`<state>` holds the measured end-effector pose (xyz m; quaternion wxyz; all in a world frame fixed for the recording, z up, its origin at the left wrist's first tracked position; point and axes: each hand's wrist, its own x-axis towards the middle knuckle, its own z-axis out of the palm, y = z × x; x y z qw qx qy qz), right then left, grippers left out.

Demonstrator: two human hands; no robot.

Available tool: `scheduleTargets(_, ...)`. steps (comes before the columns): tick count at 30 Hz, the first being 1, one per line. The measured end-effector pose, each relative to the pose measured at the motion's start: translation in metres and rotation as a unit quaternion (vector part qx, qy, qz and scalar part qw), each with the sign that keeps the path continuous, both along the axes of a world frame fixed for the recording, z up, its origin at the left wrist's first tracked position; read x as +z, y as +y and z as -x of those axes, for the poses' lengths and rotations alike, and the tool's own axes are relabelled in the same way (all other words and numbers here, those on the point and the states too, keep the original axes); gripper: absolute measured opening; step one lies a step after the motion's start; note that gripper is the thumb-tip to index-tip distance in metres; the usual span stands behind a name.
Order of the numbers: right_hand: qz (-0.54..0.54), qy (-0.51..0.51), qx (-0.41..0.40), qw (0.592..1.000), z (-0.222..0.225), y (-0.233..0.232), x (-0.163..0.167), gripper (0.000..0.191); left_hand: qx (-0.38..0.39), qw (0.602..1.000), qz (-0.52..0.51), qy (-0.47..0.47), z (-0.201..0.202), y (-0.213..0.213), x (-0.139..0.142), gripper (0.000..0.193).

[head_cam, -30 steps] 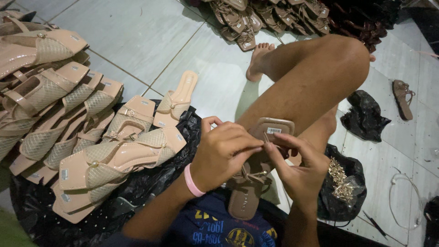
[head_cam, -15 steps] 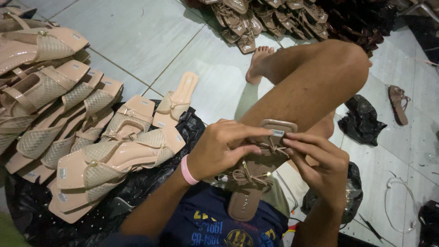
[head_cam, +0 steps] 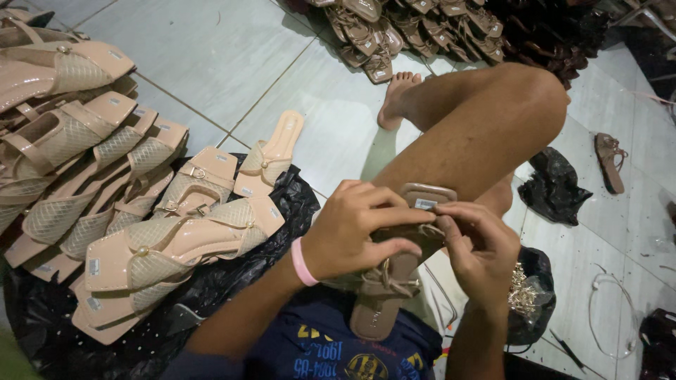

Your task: The person sits on the floor and attaches small metal hardware to the straps of a beige sandal. They thread the strap through the hardware, secure it, and trim the excess strap with scissors.

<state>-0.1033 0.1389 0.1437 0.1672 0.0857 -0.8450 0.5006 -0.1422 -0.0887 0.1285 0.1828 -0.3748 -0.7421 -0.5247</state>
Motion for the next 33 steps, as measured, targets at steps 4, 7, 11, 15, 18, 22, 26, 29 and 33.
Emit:
scheduleTargets(4,0.108,0.074,-0.05,0.99,-0.012,-0.011,-0.018,0.017,0.056,0.997,0.01,0.043,-0.001,0.013,-0.005,0.036)
scheduleTargets(7,0.071,0.145,-0.056,0.985,-0.019,-0.017,-0.027,0.019,0.062,0.995,-0.001,0.073,0.002,0.015,-0.01,0.032)
scheduleTargets(11,-0.06,0.198,-0.101,0.973,-0.027,-0.025,-0.029,0.021,0.049,0.995,-0.017,0.086,0.005,0.014,-0.015,0.029)
scheduleTargets(15,-0.128,0.197,-0.132,0.963,-0.029,-0.031,-0.023,0.022,0.062,0.993,-0.018,0.095,0.003,0.015,-0.017,0.028)
scheduleTargets(18,-0.13,0.193,-0.128,0.964,-0.027,-0.035,-0.021,0.021,0.072,0.993,-0.02,0.091,0.0,0.016,-0.014,0.028)
scheduleTargets(22,-0.104,0.19,-0.14,0.966,-0.025,-0.036,-0.022,0.017,0.006,1.0,-0.012,-0.002,0.001,0.007,-0.005,0.042)
scheduleTargets(26,-0.106,0.173,-0.134,0.97,-0.025,-0.035,-0.018,0.015,-0.121,0.987,-0.041,-0.094,0.011,-0.014,0.005,0.062)
scheduleTargets(29,-0.123,0.156,-0.122,0.972,-0.027,-0.036,-0.012,0.016,-0.138,0.988,-0.061,-0.044,0.015,-0.015,0.009,0.052)
scheduleTargets(33,-0.174,0.185,-0.141,0.957,-0.03,-0.042,-0.006,0.018,-0.077,0.997,-0.009,0.009,0.018,-0.005,0.011,0.026)
